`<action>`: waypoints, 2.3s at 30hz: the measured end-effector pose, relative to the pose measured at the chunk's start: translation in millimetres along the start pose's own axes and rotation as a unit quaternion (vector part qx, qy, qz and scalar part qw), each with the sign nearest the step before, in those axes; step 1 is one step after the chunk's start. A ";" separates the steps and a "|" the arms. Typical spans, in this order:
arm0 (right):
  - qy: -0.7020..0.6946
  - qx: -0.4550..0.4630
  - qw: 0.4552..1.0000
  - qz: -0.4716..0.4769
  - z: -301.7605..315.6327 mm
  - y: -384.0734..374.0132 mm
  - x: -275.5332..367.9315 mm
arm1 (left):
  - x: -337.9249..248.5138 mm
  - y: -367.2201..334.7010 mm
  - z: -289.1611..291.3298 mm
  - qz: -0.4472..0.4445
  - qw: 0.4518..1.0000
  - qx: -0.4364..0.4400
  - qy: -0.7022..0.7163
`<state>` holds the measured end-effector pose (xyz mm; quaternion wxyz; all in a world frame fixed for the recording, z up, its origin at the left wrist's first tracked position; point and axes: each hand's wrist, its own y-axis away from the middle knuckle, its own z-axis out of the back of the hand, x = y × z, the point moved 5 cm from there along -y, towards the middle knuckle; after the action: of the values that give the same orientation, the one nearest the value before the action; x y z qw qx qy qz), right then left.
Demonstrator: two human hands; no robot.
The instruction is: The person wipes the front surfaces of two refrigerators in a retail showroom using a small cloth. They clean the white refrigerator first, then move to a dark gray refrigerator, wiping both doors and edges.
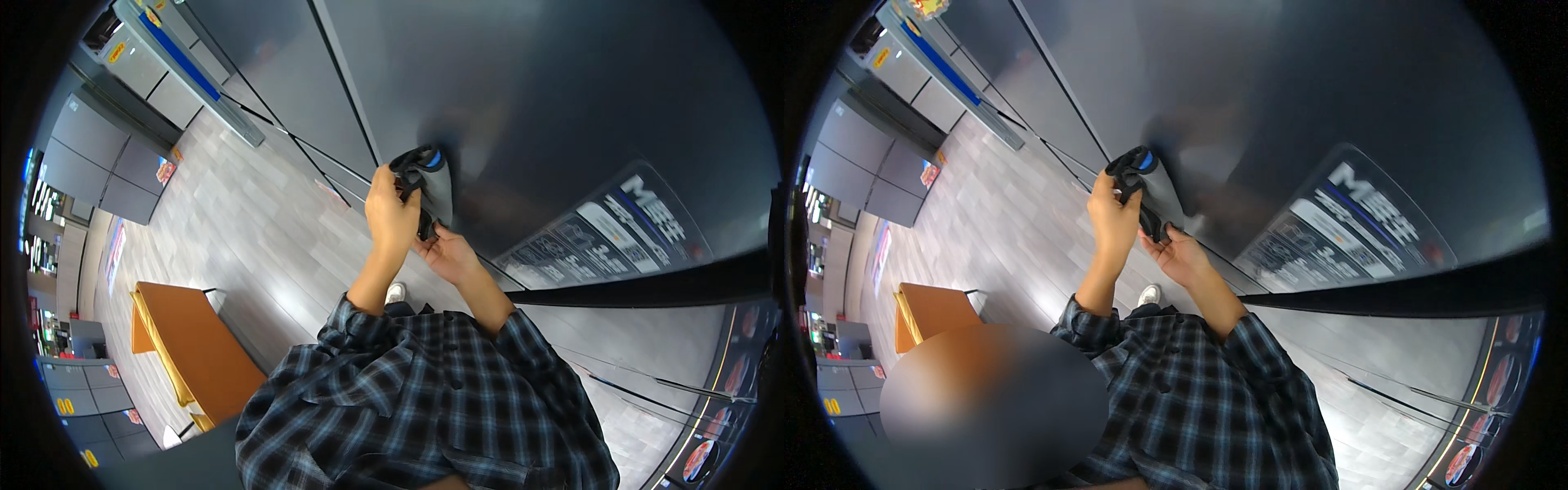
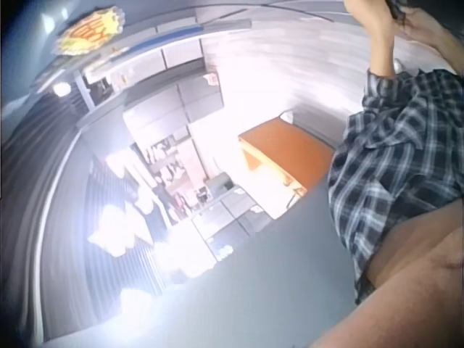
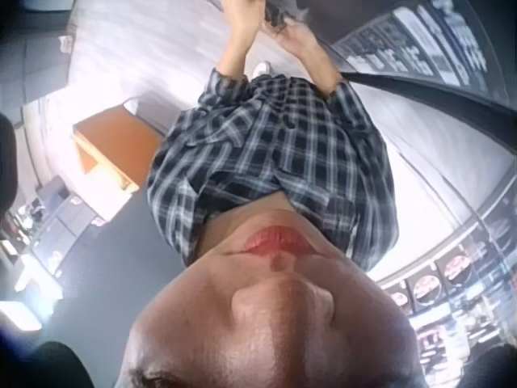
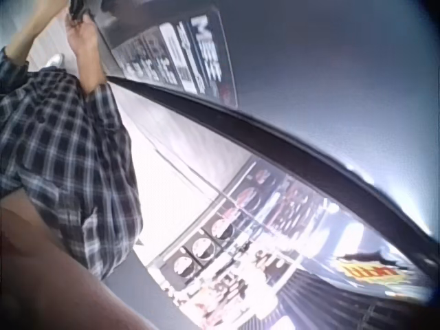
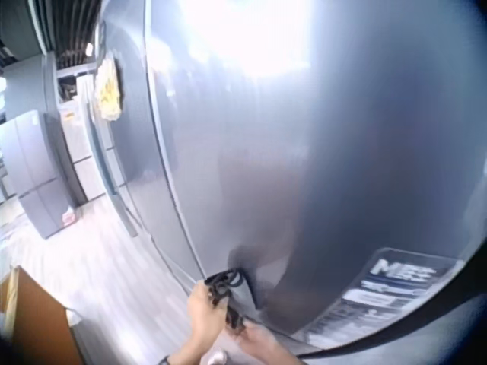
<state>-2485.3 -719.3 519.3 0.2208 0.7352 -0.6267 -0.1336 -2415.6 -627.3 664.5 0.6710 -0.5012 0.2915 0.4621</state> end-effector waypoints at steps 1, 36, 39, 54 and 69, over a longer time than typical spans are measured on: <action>0.006 -0.005 1.000 0.000 -6.7 -14.5 -3.7 | 10.1 -12.4 5.4 -0.009 1.000 -0.011 -0.011; 0.045 -0.203 0.973 0.096 -18.1 -233.1 -76.0 | 354.8 -183.0 31.5 0.298 0.937 0.084 0.163; 0.026 -0.242 0.963 0.114 26.4 -214.5 -69.9 | 362.8 -136.6 7.7 0.381 0.891 0.143 0.199; -0.238 -0.210 0.861 0.398 204.3 -17.9 11.8 | 38.5 -127.2 90.8 -0.104 0.854 0.352 0.369; 0.742 -0.431 0.513 0.032 338.4 61.3 -87.3 | -7.2 -168.9 214.9 -0.426 0.661 0.393 0.476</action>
<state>-2713.9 -694.1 249.2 0.8991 0.3614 -0.1234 0.2138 -2279.8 -439.1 809.2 0.6988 -0.4117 0.4805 -0.3337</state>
